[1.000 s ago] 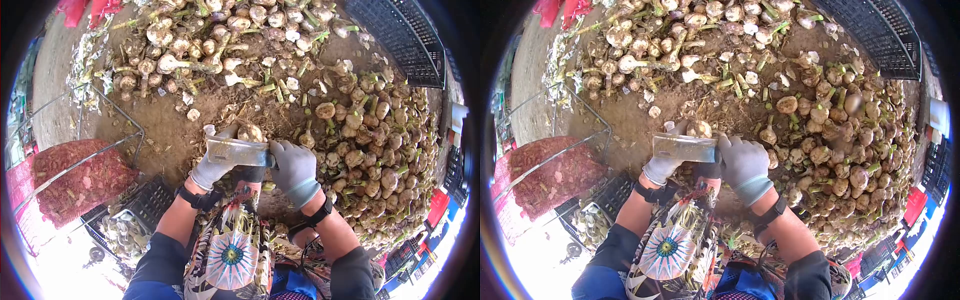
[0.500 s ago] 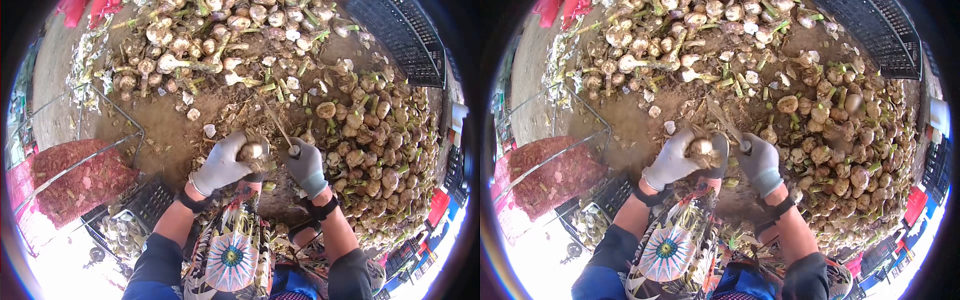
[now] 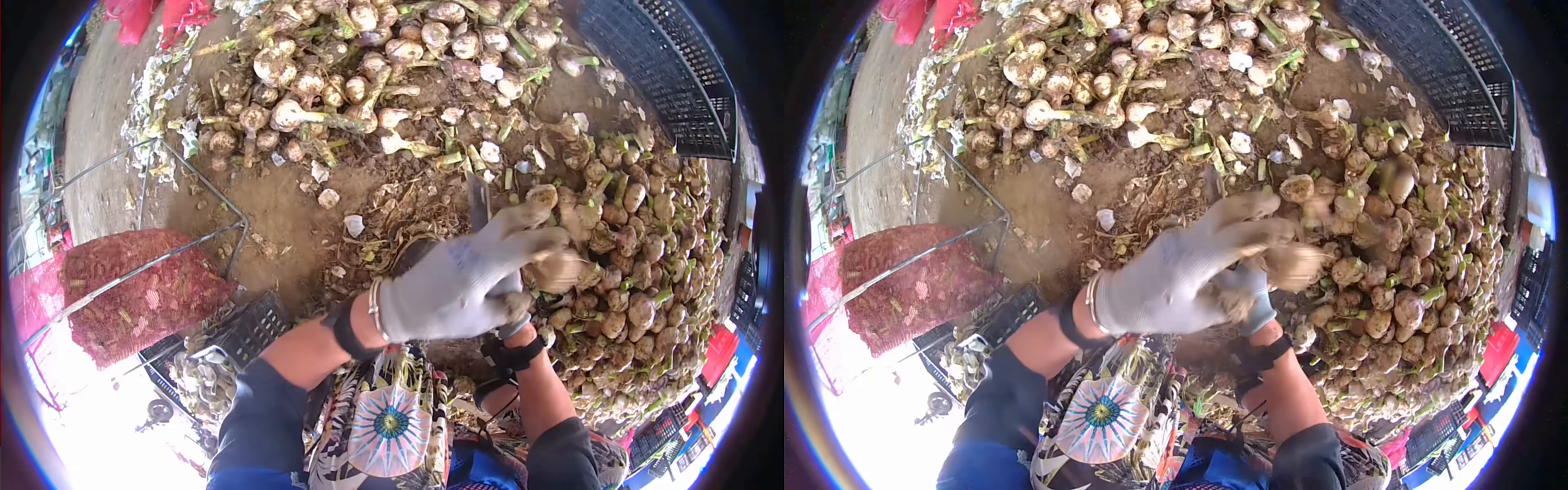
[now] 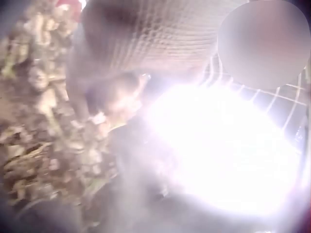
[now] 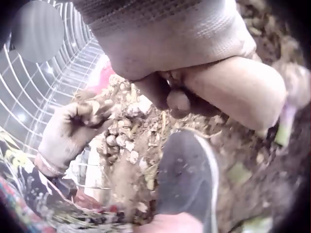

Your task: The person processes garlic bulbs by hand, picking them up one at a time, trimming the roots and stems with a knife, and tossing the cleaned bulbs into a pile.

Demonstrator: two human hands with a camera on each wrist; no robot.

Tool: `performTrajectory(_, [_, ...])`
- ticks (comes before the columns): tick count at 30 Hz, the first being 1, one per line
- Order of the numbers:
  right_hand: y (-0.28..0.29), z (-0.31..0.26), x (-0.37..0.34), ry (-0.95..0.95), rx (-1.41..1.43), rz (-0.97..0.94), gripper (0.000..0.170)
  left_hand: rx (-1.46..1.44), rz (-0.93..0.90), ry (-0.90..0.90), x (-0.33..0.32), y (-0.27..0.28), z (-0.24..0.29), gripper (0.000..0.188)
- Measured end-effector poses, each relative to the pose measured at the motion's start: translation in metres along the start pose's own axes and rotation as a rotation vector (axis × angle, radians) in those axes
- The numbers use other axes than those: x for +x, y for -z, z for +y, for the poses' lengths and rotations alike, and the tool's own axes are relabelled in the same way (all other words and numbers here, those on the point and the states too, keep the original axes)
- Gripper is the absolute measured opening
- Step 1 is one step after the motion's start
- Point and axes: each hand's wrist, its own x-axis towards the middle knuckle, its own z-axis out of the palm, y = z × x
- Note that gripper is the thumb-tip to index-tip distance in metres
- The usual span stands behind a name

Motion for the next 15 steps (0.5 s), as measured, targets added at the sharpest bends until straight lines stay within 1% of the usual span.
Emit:
performTrajectory(1, [0.004,-0.005,0.004,0.071,-0.132,-0.042,0.023,0.13,0.034,0.025,0.009,0.006,-0.006,0.04])
performTrajectory(2, [-0.016,-0.036,-0.002,0.13,-0.924,-0.114,0.017,0.262,0.069,0.04,0.024,0.015,-0.014,0.043])
performTrajectory(3, [-0.007,-0.038,0.003,0.138,-0.847,-0.069,0.014,0.472,0.109,0.055,0.028,0.028,-0.046,0.044])
performTrajectory(4, [-0.008,-0.046,0.003,0.132,-0.796,-0.013,0.014,0.8,-0.025,0.236,0.032,0.043,-0.072,0.043])
performTrajectory(5, [-0.01,-0.052,0.003,0.118,-0.748,0.04,0.015,1.021,-0.187,0.34,0.032,0.059,-0.095,0.042])
performTrajectory(6, [-0.011,-0.054,0.004,0.116,-0.75,0.04,0.015,1.285,-0.263,0.313,0.02,0.069,-0.149,0.044])
performTrajectory(7, [-0.011,-0.055,0.005,0.098,-0.741,0.05,0.015,1.427,-0.294,0.24,0.021,0.084,-0.154,0.044])
performTrajectory(9, [-0.015,-0.054,0.003,0.075,-0.729,0.064,0.015,1.105,-0.103,0.355,0.01,0.086,-0.156,0.038])
performTrajectory(11, [-0.028,-0.051,0.003,0.027,-0.661,0.026,0.014,0.626,0.09,0.539,-0.001,0.078,-0.141,0.03])
performTrajectory(12, [-0.034,-0.046,0.004,0.095,-0.602,-0.022,0.019,0.193,0.315,0.4,-0.015,0.063,-0.151,0.025])
performTrajectory(13, [-0.045,-0.044,0.004,0.096,-0.602,-0.02,0.019,-0.158,0.328,0.574,-0.016,0.057,-0.126,0.024])
performTrajectory(15, [-0.068,-0.044,0.005,0.012,-0.354,-0.015,0.024,-0.619,0.335,0.744,-0.026,0.048,-0.097,0.027])
